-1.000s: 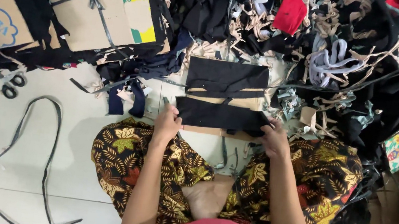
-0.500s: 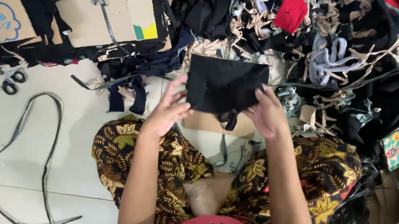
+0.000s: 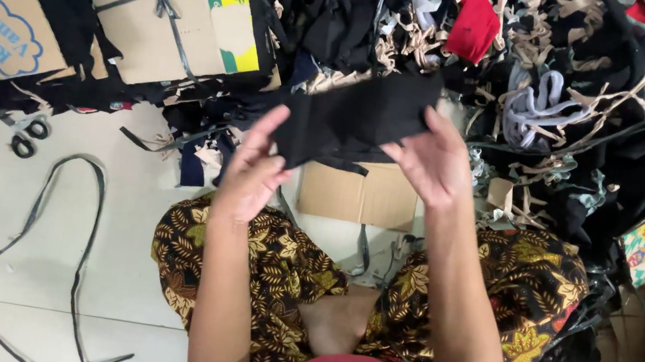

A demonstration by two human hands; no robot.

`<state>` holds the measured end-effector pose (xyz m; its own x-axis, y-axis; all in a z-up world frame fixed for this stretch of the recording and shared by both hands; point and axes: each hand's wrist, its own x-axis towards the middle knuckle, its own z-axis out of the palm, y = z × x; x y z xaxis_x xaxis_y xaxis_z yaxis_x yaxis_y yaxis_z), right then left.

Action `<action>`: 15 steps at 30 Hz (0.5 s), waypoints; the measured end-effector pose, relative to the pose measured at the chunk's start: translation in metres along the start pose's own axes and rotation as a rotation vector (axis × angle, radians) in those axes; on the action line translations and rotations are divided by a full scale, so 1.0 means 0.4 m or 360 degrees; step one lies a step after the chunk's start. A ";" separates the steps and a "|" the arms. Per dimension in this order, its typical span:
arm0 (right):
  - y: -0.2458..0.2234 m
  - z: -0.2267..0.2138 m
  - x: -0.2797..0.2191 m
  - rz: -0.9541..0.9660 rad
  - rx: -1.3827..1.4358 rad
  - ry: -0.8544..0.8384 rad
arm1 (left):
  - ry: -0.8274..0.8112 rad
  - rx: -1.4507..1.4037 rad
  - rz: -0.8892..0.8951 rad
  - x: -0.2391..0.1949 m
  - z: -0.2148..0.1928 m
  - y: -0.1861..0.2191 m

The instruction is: The person sits on the floor and folds a piece of black fabric on a cardboard box. They then gather various colorful fabric scraps from the surrounding pile and stuff them inside the folded black fabric, pressing the contents down to fit.

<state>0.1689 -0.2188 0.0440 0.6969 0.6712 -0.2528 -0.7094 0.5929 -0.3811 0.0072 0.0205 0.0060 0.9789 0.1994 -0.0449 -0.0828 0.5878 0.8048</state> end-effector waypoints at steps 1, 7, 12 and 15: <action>0.004 -0.041 -0.020 -0.0002 -0.0003 -0.0006 | -0.0003 0.0001 0.0007 -0.006 0.005 -0.006; 0.109 -0.687 -0.024 -0.0040 -0.0563 0.0798 | 0.0158 0.1014 -0.0655 -0.020 -0.016 -0.120; 0.119 -0.736 -0.058 -0.0476 -0.1500 0.1176 | 0.0095 0.1698 -0.0890 -0.010 -0.094 -0.214; 0.128 -0.614 -0.113 -0.0922 -0.3239 0.1296 | 0.0042 0.1810 -0.0857 -0.001 -0.138 -0.244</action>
<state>0.1271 -0.3281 -0.1825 0.9784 0.0722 0.1937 0.1615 -0.8517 -0.4985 0.0045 0.0062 -0.1050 0.8332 0.1683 -0.5267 0.5456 -0.4046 0.7339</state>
